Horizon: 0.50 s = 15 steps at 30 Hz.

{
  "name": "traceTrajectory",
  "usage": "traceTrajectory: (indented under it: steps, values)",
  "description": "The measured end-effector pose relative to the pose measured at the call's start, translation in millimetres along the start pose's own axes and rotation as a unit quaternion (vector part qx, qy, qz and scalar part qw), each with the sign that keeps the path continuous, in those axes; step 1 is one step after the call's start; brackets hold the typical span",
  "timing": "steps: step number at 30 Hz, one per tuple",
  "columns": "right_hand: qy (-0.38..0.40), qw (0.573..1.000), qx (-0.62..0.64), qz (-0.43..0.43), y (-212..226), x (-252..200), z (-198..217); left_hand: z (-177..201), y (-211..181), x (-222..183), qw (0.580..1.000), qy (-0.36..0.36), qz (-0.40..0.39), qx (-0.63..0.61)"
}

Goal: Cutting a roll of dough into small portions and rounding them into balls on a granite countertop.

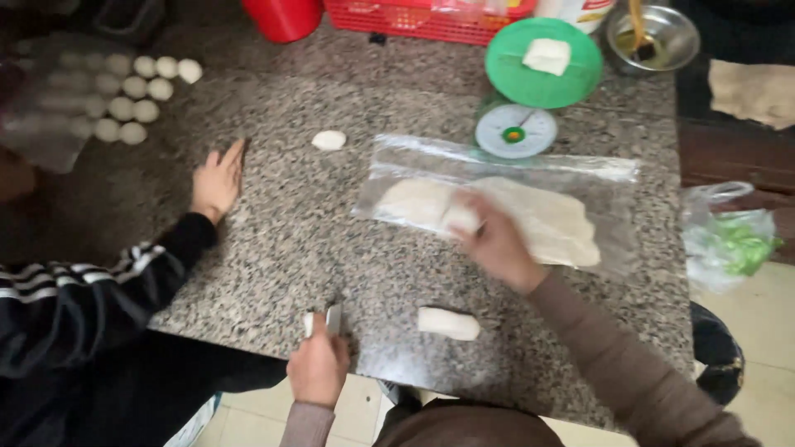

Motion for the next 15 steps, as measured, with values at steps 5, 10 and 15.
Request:
traceTrajectory:
  steps: [5,10,15]
  values:
    - [-0.158,0.983,-0.08,0.057,21,47,188,-14,0,-19,1.0,-0.002,0.021,-0.022]
    - [-0.114,0.878,-0.449,-0.118,-18,131,241,-31,4,-33,0.997,0.003,0.052,-0.056]
    - [-0.056,0.849,-0.522,-0.054,-55,185,245,-62,32,-32,0.994,-0.037,-0.01,-0.098]
Point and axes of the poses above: each hand's wrist, its own x-axis towards the middle knuckle, its own z-axis out of the back of the hand, y = z × x, the point moved 9 cm from there along x, towards the middle knuckle, and after that the axes turned 10 degrees about y, right-handed, at the moved point
